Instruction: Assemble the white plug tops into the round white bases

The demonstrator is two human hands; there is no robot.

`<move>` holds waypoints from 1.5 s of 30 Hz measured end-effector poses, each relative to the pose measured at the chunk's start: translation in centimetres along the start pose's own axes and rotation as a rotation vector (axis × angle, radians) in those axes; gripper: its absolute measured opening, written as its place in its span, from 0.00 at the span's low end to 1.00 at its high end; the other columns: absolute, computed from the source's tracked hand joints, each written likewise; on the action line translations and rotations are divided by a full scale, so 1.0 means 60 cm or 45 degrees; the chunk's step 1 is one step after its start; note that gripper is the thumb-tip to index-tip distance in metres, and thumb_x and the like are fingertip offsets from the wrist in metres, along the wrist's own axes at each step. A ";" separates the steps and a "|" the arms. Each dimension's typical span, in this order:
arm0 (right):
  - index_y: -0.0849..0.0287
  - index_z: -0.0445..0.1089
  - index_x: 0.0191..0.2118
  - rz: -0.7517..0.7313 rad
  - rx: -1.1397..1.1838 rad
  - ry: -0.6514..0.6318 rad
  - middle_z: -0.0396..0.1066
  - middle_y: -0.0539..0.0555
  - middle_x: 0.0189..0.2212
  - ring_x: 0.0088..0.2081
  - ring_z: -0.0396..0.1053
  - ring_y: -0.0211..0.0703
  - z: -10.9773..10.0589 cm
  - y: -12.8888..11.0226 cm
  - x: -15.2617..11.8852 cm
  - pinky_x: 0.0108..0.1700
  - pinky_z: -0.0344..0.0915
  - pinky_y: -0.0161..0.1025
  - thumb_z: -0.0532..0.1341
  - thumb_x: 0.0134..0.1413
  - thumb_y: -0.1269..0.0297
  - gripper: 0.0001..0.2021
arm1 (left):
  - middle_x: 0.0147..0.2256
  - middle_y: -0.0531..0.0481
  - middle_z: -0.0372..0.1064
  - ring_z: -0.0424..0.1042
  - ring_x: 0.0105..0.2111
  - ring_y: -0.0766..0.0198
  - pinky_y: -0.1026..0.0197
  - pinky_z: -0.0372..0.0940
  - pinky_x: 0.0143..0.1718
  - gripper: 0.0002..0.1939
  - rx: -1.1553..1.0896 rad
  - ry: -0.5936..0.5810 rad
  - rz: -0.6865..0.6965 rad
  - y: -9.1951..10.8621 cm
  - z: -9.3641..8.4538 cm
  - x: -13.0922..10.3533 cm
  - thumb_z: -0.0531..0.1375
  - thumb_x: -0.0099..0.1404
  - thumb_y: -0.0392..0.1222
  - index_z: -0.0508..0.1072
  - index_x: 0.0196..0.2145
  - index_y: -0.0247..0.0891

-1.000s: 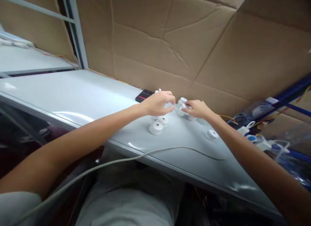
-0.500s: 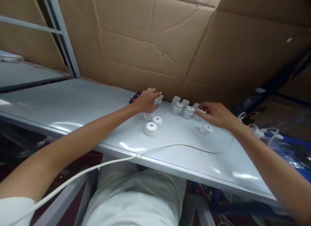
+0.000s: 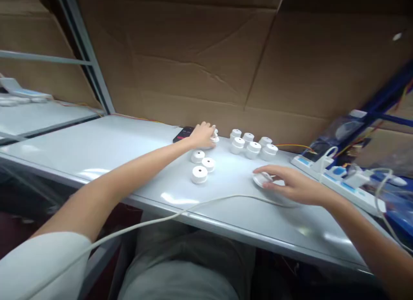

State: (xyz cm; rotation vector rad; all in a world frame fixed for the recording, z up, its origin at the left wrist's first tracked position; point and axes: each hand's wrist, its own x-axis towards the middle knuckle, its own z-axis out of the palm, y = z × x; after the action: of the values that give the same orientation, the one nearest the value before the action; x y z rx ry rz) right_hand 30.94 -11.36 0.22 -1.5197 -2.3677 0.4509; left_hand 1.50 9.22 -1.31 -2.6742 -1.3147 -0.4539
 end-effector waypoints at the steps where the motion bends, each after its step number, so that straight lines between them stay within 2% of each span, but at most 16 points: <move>1: 0.51 0.78 0.58 -0.011 0.068 0.035 0.81 0.61 0.57 0.52 0.81 0.62 -0.002 -0.016 0.009 0.55 0.78 0.59 0.62 0.66 0.43 0.23 | 0.53 0.32 0.74 0.70 0.57 0.39 0.46 0.65 0.58 0.28 -0.031 0.017 0.025 0.001 0.004 -0.002 0.67 0.59 0.48 0.76 0.55 0.32; 4: 0.52 0.77 0.58 -0.029 0.186 0.277 0.81 0.61 0.54 0.48 0.81 0.59 -0.006 -0.053 0.051 0.51 0.79 0.55 0.63 0.65 0.39 0.26 | 0.47 0.37 0.77 0.75 0.50 0.47 0.51 0.67 0.53 0.14 -0.152 0.042 0.121 0.005 0.012 -0.010 0.63 0.62 0.42 0.77 0.44 0.35; 7: 0.54 0.77 0.54 -0.105 0.261 0.537 0.82 0.60 0.51 0.44 0.81 0.55 -0.001 -0.075 0.102 0.48 0.78 0.52 0.64 0.64 0.38 0.26 | 0.43 0.40 0.78 0.76 0.46 0.50 0.54 0.67 0.49 0.09 -0.267 0.053 0.137 0.011 0.017 -0.015 0.62 0.63 0.43 0.74 0.40 0.37; 9: 0.55 0.77 0.53 -0.134 0.307 0.599 0.82 0.59 0.48 0.43 0.80 0.53 0.008 -0.086 0.131 0.47 0.78 0.51 0.65 0.63 0.40 0.24 | 0.43 0.40 0.78 0.76 0.46 0.48 0.54 0.68 0.48 0.14 -0.301 0.051 0.070 0.018 0.019 -0.013 0.66 0.61 0.48 0.73 0.40 0.37; 11: 0.54 0.77 0.51 -0.152 0.336 0.664 0.82 0.58 0.46 0.43 0.80 0.52 0.019 -0.093 0.151 0.47 0.78 0.51 0.66 0.63 0.42 0.23 | 0.45 0.39 0.77 0.76 0.47 0.46 0.54 0.68 0.47 0.24 -0.340 0.035 -0.026 0.025 0.021 -0.006 0.71 0.56 0.51 0.72 0.45 0.37; 13: 0.53 0.77 0.52 -0.158 0.358 0.748 0.81 0.58 0.47 0.44 0.80 0.53 0.032 -0.095 0.161 0.47 0.78 0.51 0.66 0.63 0.44 0.21 | 0.48 0.38 0.77 0.76 0.47 0.45 0.54 0.69 0.45 0.33 -0.399 -0.004 -0.121 0.033 0.023 0.005 0.74 0.51 0.49 0.70 0.50 0.36; 14: 0.53 0.76 0.53 -0.159 0.376 0.782 0.81 0.58 0.48 0.46 0.80 0.53 0.039 -0.092 0.163 0.49 0.79 0.52 0.66 0.63 0.45 0.20 | 0.48 0.37 0.76 0.77 0.47 0.46 0.55 0.69 0.45 0.34 -0.435 -0.023 -0.152 0.036 0.023 0.009 0.74 0.50 0.47 0.69 0.51 0.35; 16: 0.52 0.74 0.56 -0.181 0.438 0.805 0.79 0.60 0.54 0.51 0.79 0.55 0.052 -0.080 0.162 0.55 0.78 0.55 0.67 0.63 0.48 0.21 | 0.48 0.38 0.76 0.76 0.47 0.47 0.55 0.69 0.45 0.30 -0.505 -0.047 -0.172 0.041 0.020 0.015 0.73 0.50 0.43 0.70 0.49 0.35; 19: 0.51 0.72 0.58 -0.237 0.543 0.787 0.75 0.60 0.61 0.59 0.77 0.56 0.065 -0.055 0.157 0.64 0.73 0.58 0.70 0.59 0.51 0.24 | 0.47 0.43 0.76 0.76 0.48 0.50 0.55 0.69 0.47 0.25 -0.642 -0.011 -0.088 0.044 0.008 0.003 0.72 0.50 0.38 0.71 0.46 0.37; 24: 0.51 0.73 0.60 -0.313 0.513 0.771 0.76 0.59 0.60 0.59 0.76 0.56 0.063 -0.049 0.149 0.65 0.72 0.59 0.70 0.61 0.55 0.23 | 0.46 0.49 0.76 0.77 0.44 0.56 0.56 0.70 0.46 0.25 -0.978 -0.010 0.140 0.045 -0.030 -0.061 0.70 0.50 0.34 0.72 0.47 0.40; 26: 0.51 0.75 0.61 -0.367 0.436 0.760 0.77 0.59 0.60 0.59 0.76 0.57 0.061 -0.061 0.146 0.61 0.75 0.58 0.69 0.62 0.56 0.23 | 0.46 0.48 0.76 0.77 0.44 0.56 0.57 0.70 0.44 0.30 -1.105 0.006 0.121 0.045 -0.042 -0.086 0.73 0.49 0.36 0.69 0.49 0.40; 29: 0.48 0.75 0.62 -0.417 0.370 0.755 0.77 0.59 0.59 0.57 0.76 0.57 0.061 -0.078 0.142 0.56 0.78 0.56 0.67 0.64 0.57 0.22 | 0.41 0.48 0.77 0.78 0.41 0.56 0.57 0.70 0.42 0.31 -1.300 -0.001 0.069 0.047 -0.054 -0.108 0.77 0.46 0.39 0.68 0.45 0.39; 33: 0.47 0.74 0.63 -0.425 0.406 0.799 0.76 0.58 0.60 0.59 0.75 0.57 0.066 -0.086 0.140 0.60 0.75 0.57 0.67 0.65 0.56 0.22 | 0.41 0.47 0.79 0.79 0.41 0.58 0.56 0.71 0.43 0.29 -1.575 0.011 0.163 0.056 -0.071 -0.112 0.78 0.49 0.45 0.73 0.45 0.36; 38: 0.48 0.71 0.64 -0.453 0.514 0.855 0.74 0.59 0.62 0.61 0.75 0.57 0.067 -0.086 0.139 0.64 0.74 0.56 0.67 0.65 0.58 0.23 | 0.47 0.43 0.79 0.78 0.43 0.57 0.56 0.71 0.45 0.30 -1.603 0.165 0.211 0.064 -0.088 -0.114 0.78 0.52 0.52 0.79 0.49 0.34; 42: 0.49 0.71 0.62 -0.459 0.482 0.895 0.75 0.60 0.61 0.61 0.75 0.57 0.067 -0.091 0.137 0.64 0.73 0.56 0.67 0.65 0.59 0.22 | 0.44 0.44 0.79 0.79 0.40 0.58 0.57 0.72 0.42 0.34 -1.641 0.209 0.188 0.064 -0.087 -0.116 0.79 0.50 0.54 0.77 0.49 0.34; 45: 0.49 0.72 0.61 -0.436 0.424 0.900 0.75 0.59 0.60 0.61 0.75 0.57 0.067 -0.092 0.136 0.64 0.74 0.57 0.68 0.64 0.58 0.21 | 0.42 0.45 0.78 0.78 0.39 0.60 0.57 0.74 0.42 0.31 -1.631 0.225 0.180 0.065 -0.087 -0.117 0.79 0.51 0.55 0.77 0.45 0.33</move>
State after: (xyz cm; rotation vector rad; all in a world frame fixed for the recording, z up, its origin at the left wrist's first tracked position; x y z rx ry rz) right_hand 21.52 -6.52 -0.58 -0.8949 -1.8202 0.1679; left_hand -0.55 0.31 1.44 -3.3943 -0.8637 -2.0022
